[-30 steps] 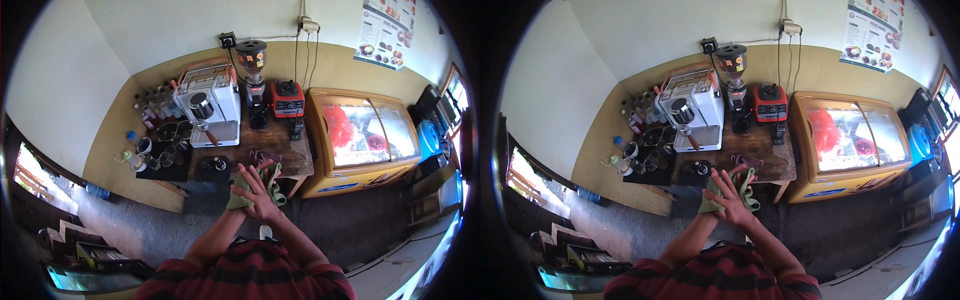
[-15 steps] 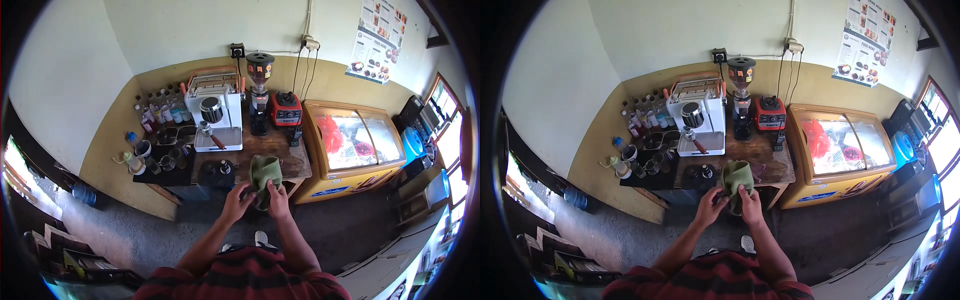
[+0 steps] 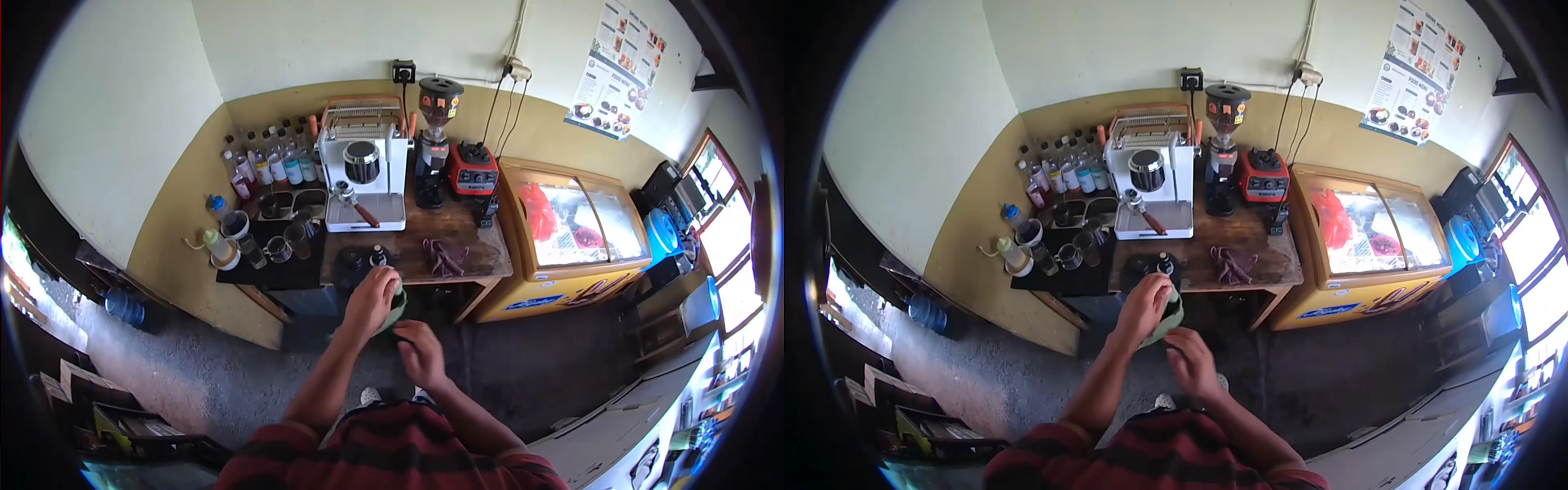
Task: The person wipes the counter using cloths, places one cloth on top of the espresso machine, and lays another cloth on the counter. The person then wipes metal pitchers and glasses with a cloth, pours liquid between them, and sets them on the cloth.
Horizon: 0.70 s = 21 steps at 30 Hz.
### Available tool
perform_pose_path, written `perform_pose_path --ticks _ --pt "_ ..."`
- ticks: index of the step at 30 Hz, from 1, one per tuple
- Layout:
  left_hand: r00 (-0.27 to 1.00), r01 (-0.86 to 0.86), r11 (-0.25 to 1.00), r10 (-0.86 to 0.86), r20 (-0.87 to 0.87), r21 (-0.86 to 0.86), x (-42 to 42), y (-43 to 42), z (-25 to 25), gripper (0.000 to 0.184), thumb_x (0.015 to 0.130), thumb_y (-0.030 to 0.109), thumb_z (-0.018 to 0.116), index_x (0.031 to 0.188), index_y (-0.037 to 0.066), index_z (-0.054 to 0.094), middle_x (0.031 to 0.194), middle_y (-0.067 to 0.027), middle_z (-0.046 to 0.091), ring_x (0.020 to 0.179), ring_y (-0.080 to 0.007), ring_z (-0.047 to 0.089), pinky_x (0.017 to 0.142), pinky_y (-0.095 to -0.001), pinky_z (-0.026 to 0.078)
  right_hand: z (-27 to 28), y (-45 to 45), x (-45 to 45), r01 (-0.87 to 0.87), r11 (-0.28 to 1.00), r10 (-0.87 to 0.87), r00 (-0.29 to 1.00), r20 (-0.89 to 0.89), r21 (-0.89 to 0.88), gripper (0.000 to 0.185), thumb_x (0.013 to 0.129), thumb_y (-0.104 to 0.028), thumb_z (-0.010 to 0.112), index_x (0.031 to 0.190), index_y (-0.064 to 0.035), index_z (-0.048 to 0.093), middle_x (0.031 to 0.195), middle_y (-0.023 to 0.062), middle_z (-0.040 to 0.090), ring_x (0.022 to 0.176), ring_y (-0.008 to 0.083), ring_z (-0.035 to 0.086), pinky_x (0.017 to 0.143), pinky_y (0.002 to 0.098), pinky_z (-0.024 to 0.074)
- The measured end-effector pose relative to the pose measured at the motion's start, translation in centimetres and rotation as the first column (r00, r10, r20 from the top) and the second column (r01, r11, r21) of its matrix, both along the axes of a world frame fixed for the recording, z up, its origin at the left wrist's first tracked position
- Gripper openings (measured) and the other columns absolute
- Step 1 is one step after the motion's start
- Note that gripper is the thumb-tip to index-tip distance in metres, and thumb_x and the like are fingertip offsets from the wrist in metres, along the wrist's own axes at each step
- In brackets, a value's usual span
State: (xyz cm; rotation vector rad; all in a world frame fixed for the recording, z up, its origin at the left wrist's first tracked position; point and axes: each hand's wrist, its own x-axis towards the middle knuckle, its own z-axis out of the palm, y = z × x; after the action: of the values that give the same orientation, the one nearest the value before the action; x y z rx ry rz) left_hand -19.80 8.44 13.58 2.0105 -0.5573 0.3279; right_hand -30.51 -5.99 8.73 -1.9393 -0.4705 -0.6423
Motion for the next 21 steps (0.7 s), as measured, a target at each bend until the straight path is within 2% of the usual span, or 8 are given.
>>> perform_pose_path --ticks 2,4,7,12,15,17,19,21 --pt "0.982 0.124 0.991 -0.13 -0.139 -0.045 -0.5 0.3 1.3 0.009 0.099 0.012 0.058 0.101 0.004 0.06 0.095 -0.0185 0.067 0.087 -0.0405 0.067 0.074 -0.0472 0.052 -1.2 2.1 0.8 -0.111 0.896 0.246 0.93 -0.274 0.429 0.034 0.106 -0.018 0.046 0.137 -0.0056 0.051 0.129 0.0101 0.061 0.117 0.0259 0.06 0.098 0.0393 0.0476" --pt "0.974 0.204 0.977 -0.209 0.083 0.066 -2.2 -0.6 1.1 0.008 0.095 0.012 0.061 0.1 0.005 0.061 0.106 -0.0172 0.065 0.088 -0.0392 0.068 0.075 -0.0467 0.054 -3.5 3.0 3.0 0.174 0.281 0.668 0.671 -0.322 0.944 0.039 0.106 -0.018 0.045 0.143 -0.0079 0.047 0.135 0.0105 0.057 0.123 0.0262 0.057 0.104 0.0384 0.045" --pt "0.942 0.333 0.867 -0.322 -0.093 0.372 -7.6 -2.6 0.5 0.013 0.093 0.016 0.066 0.104 0.009 0.065 0.13 -0.0138 0.057 0.097 -0.035 0.069 0.081 -0.0424 0.057 -2.6 2.6 4.1 0.415 -0.267 0.833 0.553 -0.009 0.87 0.046 0.108 -0.021 0.043 0.152 -0.0088 0.036 0.146 0.0108 0.047 0.133 0.0267 0.049 0.112 0.0366 0.0379" --pt "0.833 0.541 0.827 -0.5 -0.237 0.155 -12.0 -0.6 3.8 0.026 0.092 0.024 0.069 0.113 0.009 0.067 0.13 -0.0161 0.056 0.105 -0.0339 0.066 0.096 -0.0438 0.052 1.4 2.9 5.1 0.158 -0.034 0.803 0.592 -0.067 0.987 0.053 0.108 -0.026 0.045 0.155 -0.0052 0.032 0.153 0.0119 0.04 0.137 0.025 0.046 0.116 0.0356 0.0329" --pt "0.913 -0.124 0.988 0.077 0.4 0.092 -9.0 3.7 4.8 0.041 0.099 0.031 0.061 0.132 0.006 0.061 0.144 -0.0151 0.049 0.125 -0.0312 0.057 0.109 -0.0428 0.042 3.1 4.9 4.2 -0.085 0.46 0.6 0.763 -0.239 0.884 0.057 0.108 -0.029 0.046 0.157 -0.0031 0.029 0.157 0.0125 0.036 0.139 0.024 0.043 0.117 0.035 0.0299" --pt "0.974 -0.108 0.923 0.025 -0.223 -0.368 -5.6 3.9 0.9 0.052 0.104 0.037 0.054 0.144 0.005 0.05 0.152 -0.0124 0.042 0.136 -0.029 0.045 0.115 -0.0407 0.035 2.7 7.8 3.1 -0.131 0.911 0.242 0.938 -0.248 0.391 0.061 0.109 -0.031 0.046 0.158 -0.0016 0.027 0.159 0.013 0.034 0.14 0.0233 0.042 0.119 0.0346 0.0278" --pt "0.843 -0.236 0.745 -0.163 -0.513 -0.624 -5.6 3.6 -0.8 0.059 0.106 0.041 0.049 0.152 0.007 0.04 0.158 -0.0104 0.036 0.143 -0.0276 0.037 0.119 -0.0399 0.03 0.9 10.5 3.5 -0.012 0.995 0.034 0.972 -0.232 0.094 0.064 0.109 -0.033 0.047 0.159 -0.0002 0.025 0.162 0.0134 0.031 0.142 0.0226 0.041 0.12 0.0342 0.0258" --pt "0.822 -0.25 0.593 -0.289 -0.492 -0.766 -5.3 1.6 -0.8 0.061 0.106 0.044 0.047 0.156 0.012 0.032 0.161 -0.0091 0.031 0.146 -0.027 0.033 0.121 -0.0401 0.026 0.2 8.6 7.0 0.049 0.776 0.428 0.692 -0.581 0.629 0.061 0.111 -0.046 0.036 0.151 -0.0008 0.043 0.146 0.0099 0.053 0.138 0.0192 0.045 0.114 0.0293 0.0343"
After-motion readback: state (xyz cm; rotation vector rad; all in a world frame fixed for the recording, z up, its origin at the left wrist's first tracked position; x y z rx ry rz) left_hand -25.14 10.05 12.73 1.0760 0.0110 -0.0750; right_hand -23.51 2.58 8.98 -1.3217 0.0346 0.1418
